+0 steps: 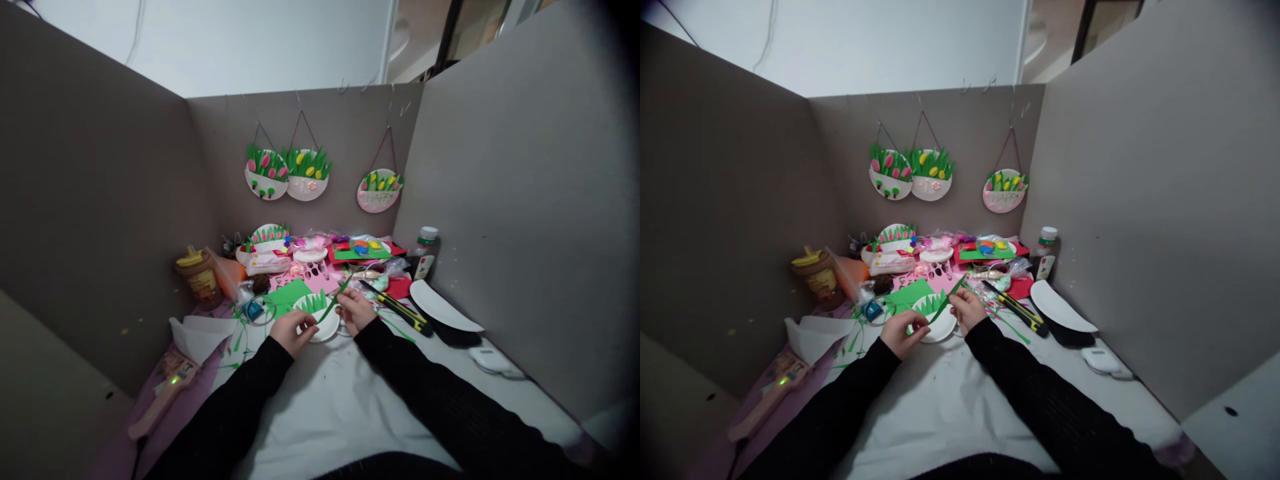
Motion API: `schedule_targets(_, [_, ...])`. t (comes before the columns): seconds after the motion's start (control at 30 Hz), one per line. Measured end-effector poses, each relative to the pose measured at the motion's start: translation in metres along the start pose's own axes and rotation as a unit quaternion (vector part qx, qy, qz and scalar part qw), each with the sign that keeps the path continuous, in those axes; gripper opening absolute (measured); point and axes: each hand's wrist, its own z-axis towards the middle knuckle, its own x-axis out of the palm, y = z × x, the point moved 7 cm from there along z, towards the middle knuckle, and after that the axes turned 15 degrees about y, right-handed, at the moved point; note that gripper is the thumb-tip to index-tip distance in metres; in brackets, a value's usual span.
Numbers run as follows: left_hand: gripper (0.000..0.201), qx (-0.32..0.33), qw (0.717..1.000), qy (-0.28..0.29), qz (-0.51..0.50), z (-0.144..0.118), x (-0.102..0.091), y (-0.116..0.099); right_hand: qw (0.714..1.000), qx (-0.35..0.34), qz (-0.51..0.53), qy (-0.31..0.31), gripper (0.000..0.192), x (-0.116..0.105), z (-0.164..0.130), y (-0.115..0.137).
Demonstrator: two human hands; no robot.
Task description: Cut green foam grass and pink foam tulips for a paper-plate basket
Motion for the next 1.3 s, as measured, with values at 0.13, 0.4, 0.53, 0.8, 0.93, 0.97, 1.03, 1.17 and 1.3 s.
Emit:
schedule_targets(0.13, [0.009,0.017,1.000,-0.009,0.011,-0.001,-0.001,-0.002,1.000,0.003,-0.007,0.001,0.024,-0.001,0.000,-0.002])
schedule_targets(0.4, [0.008,0.021,0.999,-0.010,0.035,-0.001,-0.002,-0.004,0.999,0.023,0.023,-0.021,0.024,-0.003,-0.001,-0.006])
schedule_targets(0.53, [0.010,0.022,0.999,-0.016,0.039,-0.002,-0.003,-0.005,0.999,0.025,0.028,-0.018,0.023,-0.001,-0.002,-0.007])
schedule_targets(0.8, [0.015,0.042,0.998,-0.021,0.049,-0.003,-0.005,-0.011,0.999,0.035,0.040,-0.011,0.023,0.004,-0.004,-0.008])
schedule_targets(0.93, [0.016,-0.014,0.999,-0.052,-0.006,-0.004,-0.007,0.000,0.997,-0.018,0.062,-0.051,0.023,-0.004,-0.003,0.002])
schedule_targets(0.97, [0.025,-0.041,0.997,-0.068,-0.022,-0.004,-0.009,0.006,0.995,-0.031,0.071,-0.065,0.023,-0.008,-0.002,0.005])
schedule_targets(1.03, [0.036,-0.102,0.990,-0.099,-0.026,-0.006,-0.014,0.021,0.991,-0.038,0.091,-0.086,0.023,-0.018,0.000,0.009])
schedule_targets(1.17, [0.027,-0.249,0.965,-0.063,0.062,-0.007,-0.017,0.057,0.987,0.016,0.118,-0.111,0.021,-0.036,0.007,0.001])
schedule_targets(1.3, [0.030,-0.323,0.935,0.072,0.128,-0.007,-0.003,0.087,0.989,0.074,0.071,-0.107,0.021,-0.044,0.010,-0.018])
